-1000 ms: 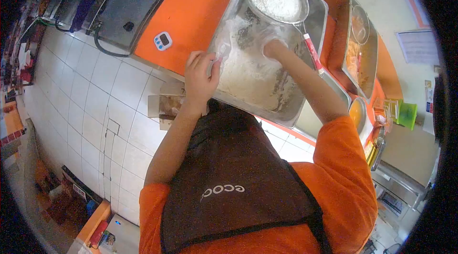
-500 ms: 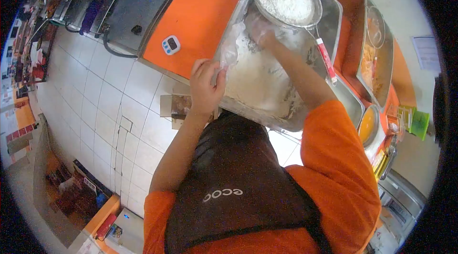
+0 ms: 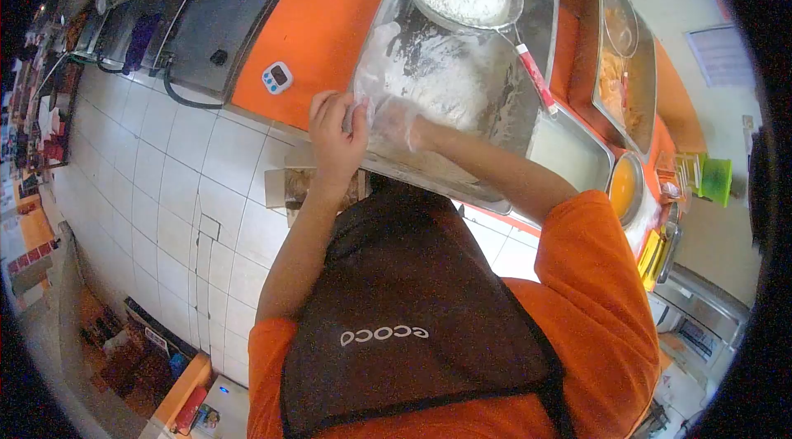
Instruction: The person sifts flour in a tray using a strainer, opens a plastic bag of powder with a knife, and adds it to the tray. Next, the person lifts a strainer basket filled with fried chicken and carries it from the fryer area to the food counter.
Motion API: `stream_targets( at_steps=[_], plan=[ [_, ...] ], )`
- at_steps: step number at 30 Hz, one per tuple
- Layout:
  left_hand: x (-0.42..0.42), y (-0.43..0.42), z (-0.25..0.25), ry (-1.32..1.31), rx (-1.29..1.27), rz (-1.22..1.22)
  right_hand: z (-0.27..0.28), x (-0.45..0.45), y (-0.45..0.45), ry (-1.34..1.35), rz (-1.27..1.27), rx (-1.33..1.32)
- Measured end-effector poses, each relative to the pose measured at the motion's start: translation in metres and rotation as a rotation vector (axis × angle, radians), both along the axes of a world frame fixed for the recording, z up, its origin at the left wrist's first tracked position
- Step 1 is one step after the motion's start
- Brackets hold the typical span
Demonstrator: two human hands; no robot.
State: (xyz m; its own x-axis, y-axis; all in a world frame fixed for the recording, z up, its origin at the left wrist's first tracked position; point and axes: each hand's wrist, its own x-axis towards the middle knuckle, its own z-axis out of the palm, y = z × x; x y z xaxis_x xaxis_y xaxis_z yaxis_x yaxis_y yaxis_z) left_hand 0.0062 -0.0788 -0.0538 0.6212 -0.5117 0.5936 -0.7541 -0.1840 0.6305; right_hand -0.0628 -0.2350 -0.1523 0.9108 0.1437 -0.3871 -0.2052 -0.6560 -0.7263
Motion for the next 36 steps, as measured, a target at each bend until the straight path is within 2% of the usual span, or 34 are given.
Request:
stream_targets(
  at_steps=[2, 4, 10, 13, 15, 17, 19, 22, 23, 26, 28, 32, 36],
  plan=[
    [0.0, 0.0, 0.003, 0.022, 0.008, -0.007, -0.006, -0.003, 0.007, -0.127, 0.076, -0.018],
    [0.0, 0.0, 0.003, 0.022, 0.016, -0.013, 0.005, -0.018, 0.02, -0.561, 0.129, -0.154],
    [-0.001, -0.001, -0.001, 0.036, 0.007, -0.01, 0.085, -0.003, -0.032, -0.248, -0.077, -0.338],
    [-0.002, -0.001, -0.002, 0.023, 0.002, 0.002, 0.061, -0.014, -0.017, -0.257, -0.022, -0.389],
    [-0.007, -0.002, 0.003, 0.046, 0.012, 0.012, 0.039, -0.02, 0.003, -0.19, 0.134, -0.579],
    [-0.009, -0.002, 0.009, 0.063, 0.036, -0.001, 0.131, -0.033, 0.018, -0.008, 0.023, -0.401],
    [-0.009, -0.002, 0.007, 0.062, 0.054, -0.024, 0.096, -0.033, 0.017, -0.079, 0.221, -0.453],
    [-0.012, -0.005, 0.008, 0.033, 0.073, -0.024, 0.034, -0.023, 0.016, -0.204, 0.238, -0.387],
    [-0.014, -0.007, 0.011, 0.041, 0.074, -0.015, 0.026, -0.02, 0.015, -0.157, 0.191, -0.332],
    [-0.015, -0.005, 0.011, 0.054, 0.08, -0.005, 0.027, -0.017, 0.018, -0.054, 0.087, -0.179],
    [-0.014, -0.004, 0.012, 0.064, 0.088, -0.013, 0.052, -0.022, 0.017, -0.017, 0.055, -0.118],
    [-0.013, -0.005, 0.007, 0.121, 0.079, -0.031, 0.044, -0.044, -0.01, 0.08, -0.085, 0.369],
    [-0.012, -0.004, 0.007, 0.099, 0.072, 0.004, 0.039, -0.049, -0.043, 0.248, -0.191, 0.589]
  ],
)
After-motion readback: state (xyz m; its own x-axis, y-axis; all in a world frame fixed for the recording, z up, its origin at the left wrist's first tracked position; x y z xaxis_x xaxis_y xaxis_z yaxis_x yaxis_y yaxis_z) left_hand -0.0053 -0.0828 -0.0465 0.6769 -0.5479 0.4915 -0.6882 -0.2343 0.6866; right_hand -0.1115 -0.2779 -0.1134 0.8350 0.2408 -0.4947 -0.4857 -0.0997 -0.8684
